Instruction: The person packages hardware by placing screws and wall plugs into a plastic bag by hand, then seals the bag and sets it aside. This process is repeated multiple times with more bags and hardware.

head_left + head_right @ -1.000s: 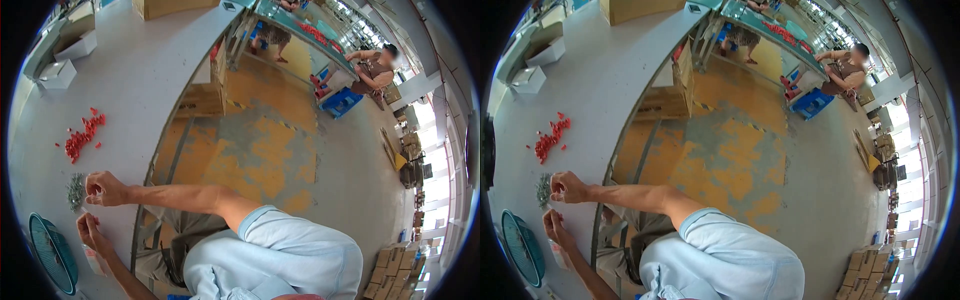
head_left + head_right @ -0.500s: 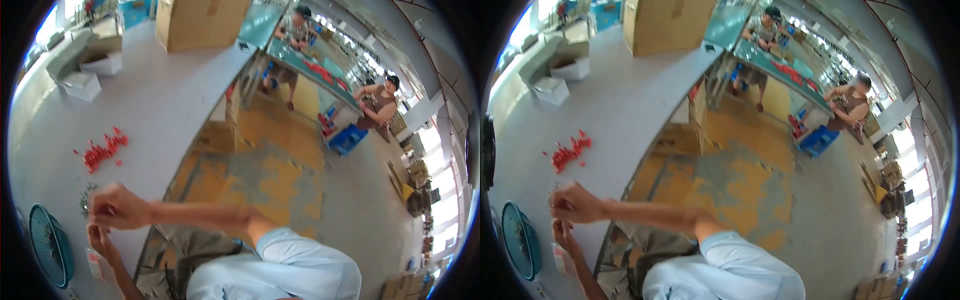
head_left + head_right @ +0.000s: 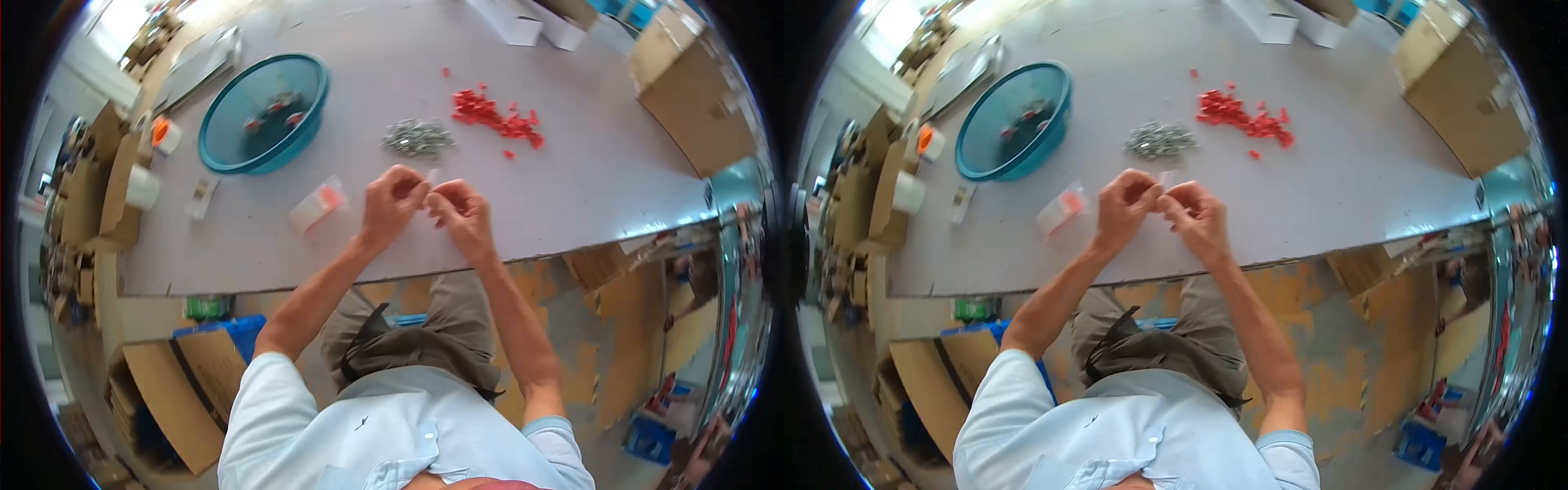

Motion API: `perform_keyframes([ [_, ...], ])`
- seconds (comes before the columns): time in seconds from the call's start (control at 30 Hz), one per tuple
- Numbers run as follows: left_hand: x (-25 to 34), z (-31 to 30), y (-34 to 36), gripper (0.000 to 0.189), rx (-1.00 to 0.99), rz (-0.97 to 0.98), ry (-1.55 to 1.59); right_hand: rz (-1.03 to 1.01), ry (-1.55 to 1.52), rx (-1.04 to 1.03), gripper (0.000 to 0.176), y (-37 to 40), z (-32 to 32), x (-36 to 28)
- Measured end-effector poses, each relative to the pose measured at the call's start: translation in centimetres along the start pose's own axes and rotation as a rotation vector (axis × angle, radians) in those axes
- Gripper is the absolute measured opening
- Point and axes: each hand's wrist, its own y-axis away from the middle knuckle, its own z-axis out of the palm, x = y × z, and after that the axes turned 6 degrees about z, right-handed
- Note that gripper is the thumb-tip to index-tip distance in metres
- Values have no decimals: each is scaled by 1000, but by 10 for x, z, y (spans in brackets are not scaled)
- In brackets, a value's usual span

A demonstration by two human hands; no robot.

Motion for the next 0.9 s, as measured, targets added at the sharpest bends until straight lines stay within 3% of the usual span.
perform_keyframes([
  [0.27, -3, -4, 2, 7, 12, 78, -29, -69, -51, 1, 28, -9, 5, 4],
  [0.4, 4, -4, 3, 9, -1, 172, -179, -61, -3, 24, 23, -13, 4, -2],
  [0.73, -4, -8, 5, 10, -72, 187, -188, -16, 36, -4, 14, -22, -7, 8],
  [0.83, -18, -18, 6, 13, -128, 84, -159, -134, -159, -82, 10, -22, -6, 28],
  [0.87, -8, -18, 4, 8, -134, 35, -127, -92, -420, -98, 14, -19, 2, 31],
  [0.9, -10, -12, 4, 4, -158, 30, -40, -122, -351, -71, 13, -20, 2, 32],
])
